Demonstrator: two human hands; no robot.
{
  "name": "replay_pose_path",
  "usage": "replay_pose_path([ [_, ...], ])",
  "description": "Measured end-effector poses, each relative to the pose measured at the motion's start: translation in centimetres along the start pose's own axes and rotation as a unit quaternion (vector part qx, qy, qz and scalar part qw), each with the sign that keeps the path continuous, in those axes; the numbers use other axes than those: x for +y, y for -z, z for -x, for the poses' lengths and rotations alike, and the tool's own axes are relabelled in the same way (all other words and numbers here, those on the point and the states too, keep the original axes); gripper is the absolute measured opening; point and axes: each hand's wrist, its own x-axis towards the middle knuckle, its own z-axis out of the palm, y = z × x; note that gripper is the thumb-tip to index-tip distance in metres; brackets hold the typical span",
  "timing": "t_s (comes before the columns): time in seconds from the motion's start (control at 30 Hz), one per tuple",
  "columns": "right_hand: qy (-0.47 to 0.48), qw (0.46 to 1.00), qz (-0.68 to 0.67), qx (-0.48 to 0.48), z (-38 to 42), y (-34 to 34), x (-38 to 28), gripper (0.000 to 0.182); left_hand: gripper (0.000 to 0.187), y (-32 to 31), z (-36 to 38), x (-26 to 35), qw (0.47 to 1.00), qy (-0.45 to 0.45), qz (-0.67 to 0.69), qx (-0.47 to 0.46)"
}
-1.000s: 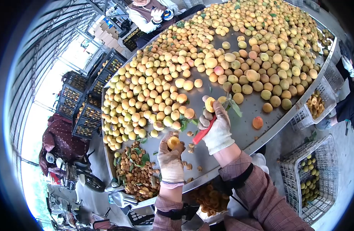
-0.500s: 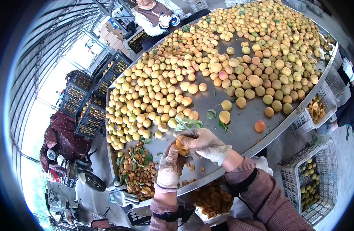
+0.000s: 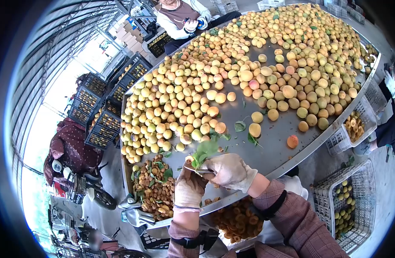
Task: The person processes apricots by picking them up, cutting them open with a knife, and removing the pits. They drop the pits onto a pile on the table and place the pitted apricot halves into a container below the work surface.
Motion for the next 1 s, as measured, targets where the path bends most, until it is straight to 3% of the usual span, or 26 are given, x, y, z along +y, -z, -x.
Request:
replay_pose_path([
  [0.13, -0.055, 0.997, -0.035, 0.041, -0.1, -0.7, -0.1, 0.025, 0.028, -0.5, 0.7, 0.1, 0.997, -0.009, -0.076, 0.016],
  [0.2, -0.062, 0.995, -0.026, 0.067, -0.3, -0.9, 0.0, 0.027, 0.029, -0.2, 0.5, -0.1, 0.992, -0.036, -0.077, 0.092],
  [0.23, -0.149, 0.956, -0.241, 0.077, -0.6, -0.8, 0.1, 0.029, 0.029, -0.2, 0.9, 0.0, 0.992, -0.035, -0.077, 0.093],
  [0.27, -0.228, 0.864, -0.442, 0.082, -0.9, -0.7, 0.3, 0.032, 0.03, -0.4, 1.5, 0.4, 0.992, -0.028, -0.106, 0.063],
  [0.3, -0.287, 0.842, -0.451, 0.069, -1.0, -0.2, 0.7, 0.042, 0.032, -0.7, 2.3, 0.8, 0.99, -0.022, -0.135, 0.031],
  [0.33, -0.289, 0.843, -0.448, 0.073, -0.9, -0.1, 1.1, 0.042, 0.034, -0.9, 3.2, 0.9, 0.981, -0.016, -0.195, 0.006],
  [0.37, -0.267, 0.932, -0.244, 0.008, -0.8, 0.1, 1.8, 0.042, 0.036, -1.7, 4.4, 0.9, 0.966, 0.024, -0.259, -0.001],
  [0.4, -0.236, 0.97, -0.026, -0.06, -0.7, 0.5, 2.2, 0.042, 0.039, -2.5, 5.7, 0.7, 0.944, 0.064, -0.322, -0.011],
  [0.43, -0.264, 0.956, 0.067, -0.107, -0.7, 1.0, 2.2, 0.042, 0.044, -2.5, 6.7, 0.4, 0.901, 0.108, -0.414, -0.073],
  [0.47, -0.271, 0.955, 0.067, -0.101, -0.6, 1.5, 2.6, 0.042, 0.05, -2.1, 7.5, 0.2, 0.844, 0.148, -0.499, -0.131],
  [0.5, -0.268, 0.958, 0.057, -0.089, -0.4, 1.8, 3.0, 0.039, 0.057, -1.7, 8.0, -0.1, 0.821, 0.161, -0.513, -0.192],
  [0.53, -0.265, 0.96, 0.049, -0.079, -0.2, 1.9, 3.3, 0.037, 0.057, -4.3, 8.6, 0.0, 0.8, 0.179, -0.541, -0.186],
  [0.6, -0.246, 0.963, 0.091, -0.071, 0.5, 2.5, 3.5, 0.035, 0.056, -5.1, 7.5, 1.5, 0.827, 0.121, -0.517, -0.183],
  [0.63, -0.253, 0.96, 0.093, -0.073, 0.8, 2.9, 3.4, 0.035, 0.047, -5.2, 7.2, 1.1, 0.792, 0.094, -0.574, -0.183],
  [0.67, -0.261, 0.958, 0.094, -0.075, 1.0, 3.3, 3.2, 0.035, 0.036, -5.8, 4.8, 2.4, 0.845, 0.103, -0.522, -0.051],
  [0.8, -0.262, 0.959, 0.073, -0.085, 1.9, 5.5, 2.4, 0.025, 0.057, -7.5, 0.0, -0.8, 0.851, -0.039, -0.524, -0.014],
  [0.83, -0.262, 0.961, 0.012, -0.087, 2.2, 5.4, 2.5, 0.025, 0.068, -7.1, -0.9, -1.9, 0.844, -0.109, -0.518, -0.089],
  [0.87, -0.259, 0.961, -0.049, -0.088, 2.4, 5.5, 2.6, 0.025, 0.06, -7.2, -1.6, -2.7, 0.841, -0.142, -0.513, -0.092],
  [0.93, -0.263, 0.96, -0.028, -0.095, 2.5, 6.3, 2.2, 0.027, 0.047, -7.2, -2.7, -2.2, 0.896, -0.043, -0.433, -0.089],
  [1.0, -0.266, 0.958, -0.007, -0.104, 3.0, 6.7, 2.3, 0.029, 0.035, -5.0, -4.0, -1.8, 0.942, -0.064, -0.319, -0.078],
])
